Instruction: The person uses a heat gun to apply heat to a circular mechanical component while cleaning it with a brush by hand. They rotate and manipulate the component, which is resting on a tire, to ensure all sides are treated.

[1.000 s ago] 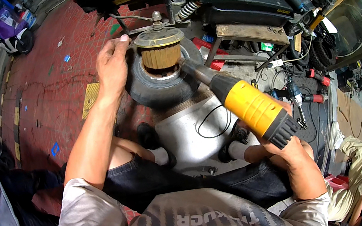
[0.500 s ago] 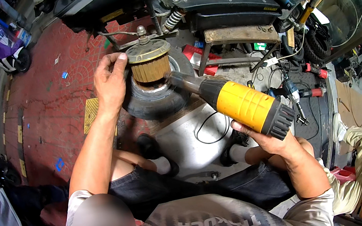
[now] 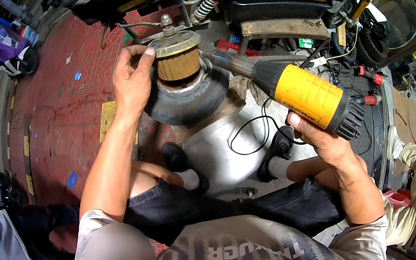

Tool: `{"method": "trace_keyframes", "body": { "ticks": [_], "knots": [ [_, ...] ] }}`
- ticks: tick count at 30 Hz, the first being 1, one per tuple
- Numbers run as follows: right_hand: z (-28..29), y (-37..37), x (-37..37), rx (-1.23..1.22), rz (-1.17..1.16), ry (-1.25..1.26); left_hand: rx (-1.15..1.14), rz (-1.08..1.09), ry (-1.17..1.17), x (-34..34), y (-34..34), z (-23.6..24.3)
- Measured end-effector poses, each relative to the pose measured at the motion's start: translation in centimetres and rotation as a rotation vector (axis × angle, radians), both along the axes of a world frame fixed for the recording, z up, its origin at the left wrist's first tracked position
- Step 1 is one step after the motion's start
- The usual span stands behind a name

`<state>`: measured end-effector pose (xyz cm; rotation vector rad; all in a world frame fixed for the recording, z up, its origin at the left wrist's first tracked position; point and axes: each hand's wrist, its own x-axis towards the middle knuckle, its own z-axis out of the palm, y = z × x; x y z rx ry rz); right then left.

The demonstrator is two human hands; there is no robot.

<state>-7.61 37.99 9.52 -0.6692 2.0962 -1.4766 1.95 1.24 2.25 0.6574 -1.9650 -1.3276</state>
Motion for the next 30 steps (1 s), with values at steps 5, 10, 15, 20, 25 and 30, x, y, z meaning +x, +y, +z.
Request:
{"method": "trace_keyframes", "body": {
  "ticks": [5, 10, 15, 20, 25, 30],
  "knots": [
    [-0.7, -0.2, 0.3, -0.001, 0.052, 0.101, -0.028, 0.011, -0.021, -0.2, 0.1, 0.0],
    [-1.5, -1.1, 1.0, 0.071, 0.166, 0.259, -0.051, 0.028, -0.04, 0.0, 0.0, -0.5],
    [-1.5, -2.1, 1.4, 0.104, 0.217, 0.369, -0.101, 0.017, 0.002, 0.1, -0.5, -0.9],
    [-2.4, -2.5, 1.4, 0.062, 0.238, 0.447, -0.056, -0.002, -0.015, 0.1, -0.3, -0.4],
    [-1.8, -3.2, 1.1, 0.043, 0.345, 0.71, -0.009, -0.01, -0.008, 0.3, -0.1, -0.3],
    [-1.7, -3.5, 0.5, -0.019, 0.467, 0.753, -0.029, -0.001, -0.045, 0.3, 0.1, -0.2]
  ]
}}
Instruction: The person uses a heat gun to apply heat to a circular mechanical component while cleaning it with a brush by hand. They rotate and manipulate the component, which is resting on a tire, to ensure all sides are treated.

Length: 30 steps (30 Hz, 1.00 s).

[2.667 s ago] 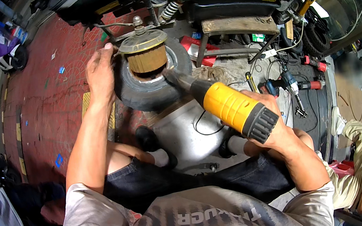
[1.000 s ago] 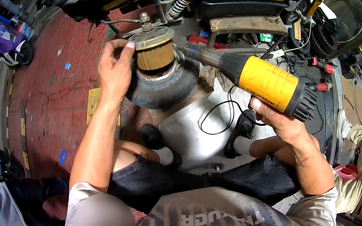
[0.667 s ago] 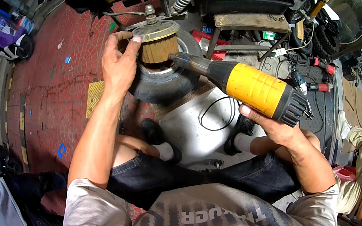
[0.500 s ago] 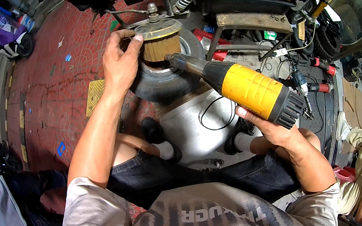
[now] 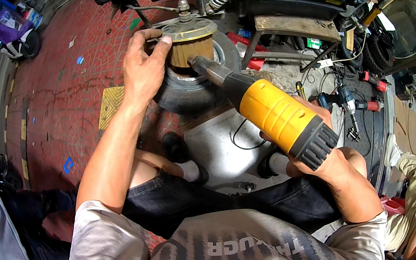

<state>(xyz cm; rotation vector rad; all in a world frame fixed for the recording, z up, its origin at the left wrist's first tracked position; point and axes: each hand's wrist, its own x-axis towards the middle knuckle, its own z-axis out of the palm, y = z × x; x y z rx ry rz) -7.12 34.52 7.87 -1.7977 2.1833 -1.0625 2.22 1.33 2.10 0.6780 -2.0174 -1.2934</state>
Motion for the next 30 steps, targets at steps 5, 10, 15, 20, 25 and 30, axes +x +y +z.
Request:
{"method": "trace_keyframes", "body": {
  "ticks": [5, 10, 15, 20, 25, 30],
  "knots": [
    [1.0, -0.6, 0.6, -0.01, 0.027, -0.012, -0.049, 0.019, -0.038, 0.3, -0.2, -0.1],
    [1.8, -1.1, 1.4, 0.042, -0.054, 0.001, -0.067, 0.008, -0.032, 0.3, -0.3, -0.3],
    [1.8, -1.4, 1.6, 0.034, -0.065, 0.051, -0.105, 0.014, -0.01, 0.4, -0.4, -0.3],
    [1.8, -1.8, 1.7, 0.029, -0.058, 0.071, -0.106, 0.006, 0.001, 0.6, -0.6, -0.6],
    [1.4, -1.8, 1.7, -0.009, -0.068, 0.077, -0.084, 0.002, -0.004, 0.6, -0.3, -0.3],
    [1.8, -1.9, 1.8, 0.021, -0.07, 0.07, -0.093, -0.002, -0.001, 0.7, -0.7, -0.7]
  ]
}}
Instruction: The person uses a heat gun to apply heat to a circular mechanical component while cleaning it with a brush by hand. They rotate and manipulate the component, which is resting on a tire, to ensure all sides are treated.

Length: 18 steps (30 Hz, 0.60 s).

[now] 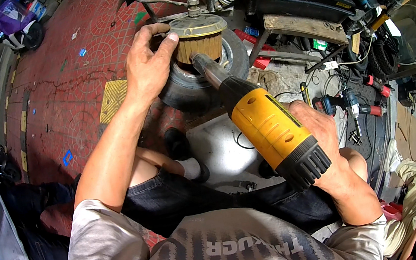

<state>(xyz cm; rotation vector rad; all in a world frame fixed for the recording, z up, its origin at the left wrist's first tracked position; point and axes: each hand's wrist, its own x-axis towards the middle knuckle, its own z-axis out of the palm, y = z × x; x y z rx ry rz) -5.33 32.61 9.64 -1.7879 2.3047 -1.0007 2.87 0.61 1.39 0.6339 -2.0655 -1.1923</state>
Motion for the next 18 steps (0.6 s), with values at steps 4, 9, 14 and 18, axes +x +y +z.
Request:
{"method": "trace_keyframes", "body": {
  "ticks": [4, 9, 14, 18],
  "knots": [
    [-0.04, 0.06, -0.03, 0.011, 0.003, 0.013, 0.012, -0.003, -0.001, -0.06, 0.12, 0.13],
    [-0.02, -0.03, -0.01, 0.005, 0.003, 0.005, 0.003, 0.007, -0.021, 0.1, 0.29, 0.46],
    [0.0, 0.11, -0.03, 0.018, -0.004, -0.014, 0.002, 0.005, -0.018, 0.06, 0.16, 0.24],
    [0.08, 0.24, -0.12, 0.04, -0.002, -0.015, 0.014, 0.002, -0.015, 0.08, 0.24, 0.36]
  ]
}}
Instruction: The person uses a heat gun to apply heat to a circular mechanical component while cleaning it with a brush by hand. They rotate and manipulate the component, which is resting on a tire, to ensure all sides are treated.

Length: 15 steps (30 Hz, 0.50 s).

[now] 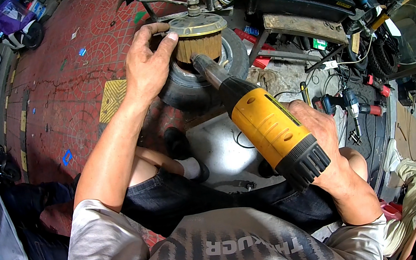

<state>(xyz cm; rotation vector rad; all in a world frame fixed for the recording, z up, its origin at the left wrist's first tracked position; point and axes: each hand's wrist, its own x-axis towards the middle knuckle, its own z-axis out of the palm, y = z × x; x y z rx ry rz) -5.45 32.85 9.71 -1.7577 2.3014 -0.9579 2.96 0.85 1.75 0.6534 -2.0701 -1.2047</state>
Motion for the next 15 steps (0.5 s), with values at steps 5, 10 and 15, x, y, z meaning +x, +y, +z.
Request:
{"method": "trace_keyframes", "body": {
  "ticks": [5, 10, 15],
  "knots": [
    [-0.15, -0.07, -0.06, -0.012, 0.013, 0.011, -0.016, -0.01, -0.015, 0.2, 0.0, 0.11],
    [-0.03, -0.09, 0.02, -0.015, 0.006, 0.011, 0.006, -0.013, 0.025, -0.07, -0.09, -0.15],
    [0.1, -0.13, 0.04, -0.006, 0.016, 0.031, -0.005, -0.013, 0.034, -0.04, -0.34, -0.47]
  ]
}}
